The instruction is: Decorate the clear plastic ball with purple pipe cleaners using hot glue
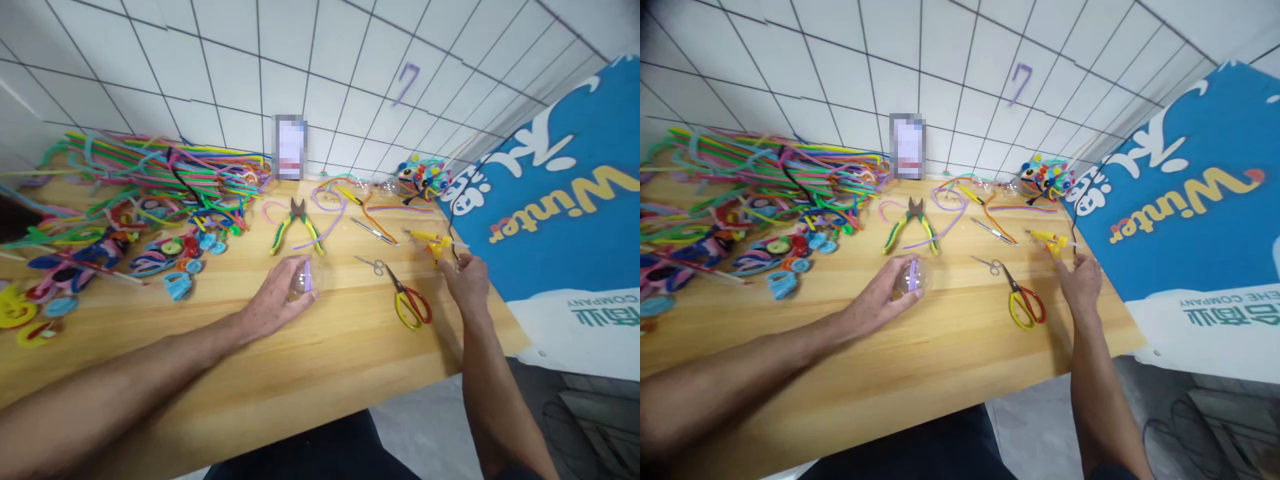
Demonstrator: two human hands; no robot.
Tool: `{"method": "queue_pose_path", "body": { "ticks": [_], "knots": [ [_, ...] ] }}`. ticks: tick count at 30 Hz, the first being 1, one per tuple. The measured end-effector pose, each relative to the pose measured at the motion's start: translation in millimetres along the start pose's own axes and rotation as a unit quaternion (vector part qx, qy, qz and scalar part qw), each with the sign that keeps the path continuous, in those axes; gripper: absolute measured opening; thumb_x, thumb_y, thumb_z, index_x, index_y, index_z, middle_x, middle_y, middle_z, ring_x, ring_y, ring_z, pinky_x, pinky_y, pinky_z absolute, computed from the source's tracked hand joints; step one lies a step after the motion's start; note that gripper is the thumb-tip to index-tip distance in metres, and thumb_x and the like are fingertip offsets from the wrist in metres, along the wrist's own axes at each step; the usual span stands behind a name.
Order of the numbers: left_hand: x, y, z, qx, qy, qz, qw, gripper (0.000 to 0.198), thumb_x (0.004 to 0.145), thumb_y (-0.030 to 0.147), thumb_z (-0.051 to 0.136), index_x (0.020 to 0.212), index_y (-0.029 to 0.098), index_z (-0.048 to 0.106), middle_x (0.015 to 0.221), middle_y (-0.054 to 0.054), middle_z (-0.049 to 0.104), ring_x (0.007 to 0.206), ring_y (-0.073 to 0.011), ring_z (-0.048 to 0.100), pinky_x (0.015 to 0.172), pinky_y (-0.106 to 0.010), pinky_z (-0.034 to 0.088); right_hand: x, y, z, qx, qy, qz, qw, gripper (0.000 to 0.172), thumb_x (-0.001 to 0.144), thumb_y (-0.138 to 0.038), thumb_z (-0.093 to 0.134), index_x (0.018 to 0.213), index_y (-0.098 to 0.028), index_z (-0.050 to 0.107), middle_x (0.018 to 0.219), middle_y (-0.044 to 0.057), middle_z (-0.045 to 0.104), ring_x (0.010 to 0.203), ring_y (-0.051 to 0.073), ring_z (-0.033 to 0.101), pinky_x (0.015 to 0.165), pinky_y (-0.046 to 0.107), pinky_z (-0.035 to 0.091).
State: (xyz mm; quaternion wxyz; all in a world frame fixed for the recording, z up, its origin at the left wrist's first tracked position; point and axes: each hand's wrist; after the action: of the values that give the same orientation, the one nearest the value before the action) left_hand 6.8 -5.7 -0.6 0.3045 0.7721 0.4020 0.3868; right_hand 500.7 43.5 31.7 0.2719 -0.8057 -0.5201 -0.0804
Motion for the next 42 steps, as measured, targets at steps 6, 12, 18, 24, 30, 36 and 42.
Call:
{"method": "queue_pose_path", "body": {
  "ticks": [6, 12, 18, 24, 30, 36, 42],
  "knots": [
    [1, -1, 4.8, 0.007, 0.011, 0.006, 1.000, 0.060, 0.103, 0.040, 0.073, 0.156, 0.022, 0.051, 0.150, -0.017, 0.068, 0.143, -0.0354, 0.068, 0.125, -0.058, 0.056, -46, -120, -6, 0.246, -0.233, -0.091, 0.936, 0.040, 0.080, -0.061, 0.080, 0.092, -0.023, 0.077, 0.095, 0.010, 0.081, 0.088, 0.027, 0.075, 0.085, 0.043, 0.063],
    [2, 2, 6.6, 0.008, 0.017, 0.005, 1.000, 0.059, 0.100, 0.040, 0.075, 0.153, 0.022, 0.055, 0.144, -0.016, 0.072, 0.136, -0.0363, 0.071, 0.118, -0.057, 0.059, -75, -251, 28, 0.397, -0.470, -0.035, 0.788, 0.028, 0.085, -0.048, 0.080, 0.089, -0.020, 0.075, 0.074, 0.000, 0.072, 0.055, 0.010, 0.055, 0.049, 0.021, 0.040],
    [5, 2, 8.6, -0.001, 0.022, 0.025, 0.999, 0.058, 0.098, 0.038, 0.076, 0.150, 0.022, 0.056, 0.145, -0.018, 0.072, 0.136, -0.0380, 0.071, 0.114, -0.058, 0.060, -78, -293, 44, 0.384, -0.608, 0.162, 0.675, 0.028, 0.105, -0.036, 0.068, 0.091, -0.013, 0.076, 0.052, -0.011, 0.039, 0.040, 0.004, 0.020, 0.038, 0.018, 0.016],
    [5, 1, 9.2, -0.005, 0.027, 0.028, 0.999, 0.058, 0.097, 0.037, 0.075, 0.151, 0.023, 0.055, 0.143, -0.016, 0.073, 0.133, -0.0368, 0.073, 0.114, -0.059, 0.060, -85, -304, 55, 0.412, -0.557, 0.144, 0.706, 0.008, 0.090, -0.023, 0.074, 0.085, -0.018, 0.071, 0.053, -0.013, 0.036, 0.041, 0.006, 0.019, 0.039, 0.019, 0.019],
    [5, 1, 10.4, 0.003, 0.032, 0.023, 0.999, 0.058, 0.095, 0.038, 0.076, 0.147, 0.022, 0.058, 0.138, -0.016, 0.074, 0.131, -0.0359, 0.074, 0.115, -0.058, 0.061, -74, -285, 50, 0.409, -0.423, 0.039, 0.807, 0.012, 0.080, -0.024, 0.081, 0.080, -0.020, 0.070, 0.059, -0.009, 0.054, 0.053, 0.008, 0.039, 0.052, 0.020, 0.029],
    [4, 1, 10.5, 0.016, 0.018, 0.010, 1.000, 0.060, 0.097, 0.041, 0.075, 0.149, 0.019, 0.056, 0.141, -0.019, 0.072, 0.131, -0.0375, 0.072, 0.115, -0.059, 0.060, -57, -289, 70, 0.248, -0.361, -0.275, 0.856, 0.015, 0.083, -0.028, 0.075, 0.095, -0.022, 0.083, 0.056, -0.008, 0.057, 0.057, 0.013, 0.049, 0.062, 0.027, 0.036],
    [5, 2, 10.0, 0.006, 0.018, 0.002, 1.000, 0.058, 0.096, 0.040, 0.076, 0.148, 0.023, 0.057, 0.139, -0.016, 0.073, 0.131, -0.0360, 0.072, 0.115, -0.058, 0.060, -63, -274, 50, 0.406, -0.431, -0.139, 0.794, 0.037, 0.086, -0.051, 0.080, 0.107, -0.022, 0.082, 0.103, 0.007, 0.086, 0.068, 0.016, 0.069, 0.062, 0.028, 0.053]
  ]
}}
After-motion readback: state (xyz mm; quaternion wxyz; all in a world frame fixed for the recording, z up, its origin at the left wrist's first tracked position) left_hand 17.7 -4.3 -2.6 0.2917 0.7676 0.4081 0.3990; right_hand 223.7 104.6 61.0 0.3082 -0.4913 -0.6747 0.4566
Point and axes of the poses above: each hand's wrist, its own x-axis towards the middle knuckle, its own z-axis out of the palm, y = z × x
